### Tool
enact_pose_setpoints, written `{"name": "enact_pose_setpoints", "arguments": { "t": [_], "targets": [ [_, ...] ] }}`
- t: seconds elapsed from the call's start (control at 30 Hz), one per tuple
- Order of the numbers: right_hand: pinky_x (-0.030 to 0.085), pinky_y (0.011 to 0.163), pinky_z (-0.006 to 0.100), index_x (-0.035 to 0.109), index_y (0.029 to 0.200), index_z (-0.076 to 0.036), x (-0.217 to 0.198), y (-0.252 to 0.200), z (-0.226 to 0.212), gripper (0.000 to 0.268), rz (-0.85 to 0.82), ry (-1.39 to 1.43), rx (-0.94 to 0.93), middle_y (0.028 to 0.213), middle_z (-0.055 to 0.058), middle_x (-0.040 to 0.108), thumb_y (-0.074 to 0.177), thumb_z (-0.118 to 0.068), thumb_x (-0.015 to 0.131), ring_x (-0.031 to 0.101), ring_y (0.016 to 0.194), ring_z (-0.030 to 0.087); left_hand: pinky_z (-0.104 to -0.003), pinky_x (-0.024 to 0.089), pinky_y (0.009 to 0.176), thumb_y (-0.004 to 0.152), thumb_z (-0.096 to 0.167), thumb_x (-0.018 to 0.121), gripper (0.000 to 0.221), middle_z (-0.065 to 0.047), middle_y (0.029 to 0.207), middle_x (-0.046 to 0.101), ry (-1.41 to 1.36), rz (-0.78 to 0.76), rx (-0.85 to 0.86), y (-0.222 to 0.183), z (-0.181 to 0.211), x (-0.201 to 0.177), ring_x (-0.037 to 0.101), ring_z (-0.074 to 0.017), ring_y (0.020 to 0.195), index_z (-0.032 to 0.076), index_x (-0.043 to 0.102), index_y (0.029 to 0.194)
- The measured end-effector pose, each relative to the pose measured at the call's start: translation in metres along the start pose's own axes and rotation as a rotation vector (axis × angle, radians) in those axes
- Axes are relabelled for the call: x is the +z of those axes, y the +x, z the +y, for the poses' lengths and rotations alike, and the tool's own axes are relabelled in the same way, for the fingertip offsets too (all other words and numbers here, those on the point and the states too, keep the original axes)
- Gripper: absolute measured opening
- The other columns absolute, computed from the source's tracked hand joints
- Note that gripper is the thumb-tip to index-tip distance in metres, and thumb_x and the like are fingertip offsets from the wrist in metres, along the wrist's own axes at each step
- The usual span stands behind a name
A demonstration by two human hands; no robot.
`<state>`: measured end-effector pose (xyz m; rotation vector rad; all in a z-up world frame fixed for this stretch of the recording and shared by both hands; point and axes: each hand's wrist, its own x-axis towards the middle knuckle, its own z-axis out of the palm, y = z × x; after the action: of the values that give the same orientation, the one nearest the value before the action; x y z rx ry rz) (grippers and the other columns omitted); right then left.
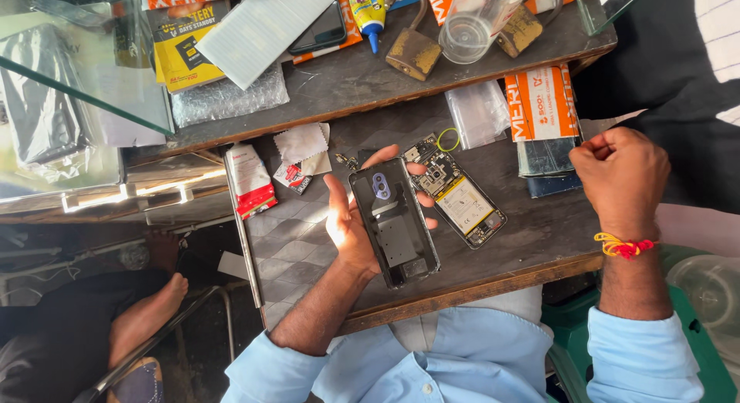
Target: The person applies adhesive to a phone back cover by hand and then uses a small tool to manipulate internal ribbons before pressing the cover into place on the device.
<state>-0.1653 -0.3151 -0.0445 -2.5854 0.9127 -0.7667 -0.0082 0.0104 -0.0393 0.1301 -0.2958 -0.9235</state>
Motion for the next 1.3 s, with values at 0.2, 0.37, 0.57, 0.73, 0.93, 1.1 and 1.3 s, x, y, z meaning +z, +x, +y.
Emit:
{"name": "enact_pose_setpoints", "arguments": {
  "t": [0.2,0.37,0.57,0.73,0.93,1.1,1.3],
  "targets": [
    [0.053,0.07,0.041,0.071,0.091,0.003,-0.028,-0.013,-0.054,0.022,0.086,-0.102,-0.166,0.091,0.015,0.069,0.099,-0.01,0.087,0.067,0.077,0.031,-0.062,0.058,0.094,0.1,0.077,0.042,0.097,-0.03,0.147,0.05,-0.031,0.007,0.026,-0.001,0.002,-0.006,0.067,-0.0439,0.115,0.006,0.029,0.165],
    [0.054,0.066,0.038,0.071,0.081,-0.006,-0.029,-0.111,-0.154,0.013,-0.334,0.454,-0.545,0.083,0.007,0.067,0.075,-0.011,0.082,0.066,0.076,0.026,-0.063,0.058,0.094,0.1,0.077,0.044,0.097,-0.03,0.144,0.05,-0.023,0.0,0.036,0.001,0.009,-0.009,0.067,-0.0444,0.115,0.004,0.029,0.162],
    [0.051,0.064,0.037,0.072,0.084,-0.002,-0.007,-0.152,-0.173,0.023,-0.436,0.563,-0.597,0.083,0.006,0.065,0.071,-0.015,0.086,0.063,0.075,0.024,-0.062,0.058,0.095,0.104,0.074,0.044,0.089,-0.031,0.145,0.05,-0.047,-0.051,0.029,0.005,0.007,-0.017,0.067,-0.0415,0.11,0.008,0.029,0.162],
    [0.049,0.063,0.036,0.074,0.088,0.0,-0.004,-0.162,-0.162,0.021,-0.402,0.569,-0.62,0.08,0.006,0.062,0.073,-0.01,0.085,0.059,0.072,0.023,-0.06,0.059,0.095,0.105,0.073,0.043,0.088,-0.031,0.145,0.05,-0.003,-0.034,0.042,0.002,0.001,-0.017,0.067,-0.0402,0.109,0.008,0.028,0.162],
    [0.048,0.06,0.036,0.074,0.09,0.002,-0.001,-0.163,-0.159,0.022,-0.424,0.576,-0.626,0.079,0.005,0.062,0.074,-0.008,0.085,0.058,0.07,0.022,-0.056,0.06,0.089,0.105,0.072,0.043,0.088,-0.029,0.144,0.05,0.029,0.01,0.07,-0.001,0.002,-0.016,0.068,-0.0382,0.108,0.008,0.028,0.162],
    [0.047,0.059,0.036,0.074,0.089,0.002,-0.003,-0.155,-0.161,0.02,-0.433,0.568,-0.677,0.074,0.004,0.06,0.075,-0.007,0.085,0.056,0.067,0.021,-0.054,0.06,0.089,0.107,0.073,0.04,0.087,-0.031,0.145,0.05,0.05,0.001,0.128,0.007,0.01,-0.005,0.069,-0.0374,0.108,0.007,0.028,0.162],
    [0.055,0.067,0.029,0.073,0.086,-0.003,-0.011,-0.11,-0.148,0.008,-0.475,0.658,-0.563,0.084,0.005,0.072,0.079,-0.004,0.077,0.07,0.074,0.017,-0.049,0.06,0.091,0.108,0.073,0.035,0.087,-0.029,0.144,0.049,0.161,-0.011,0.144,0.01,0.018,0.008,0.068,-0.0331,0.11,0.005,0.029,0.162]
  ]
}}
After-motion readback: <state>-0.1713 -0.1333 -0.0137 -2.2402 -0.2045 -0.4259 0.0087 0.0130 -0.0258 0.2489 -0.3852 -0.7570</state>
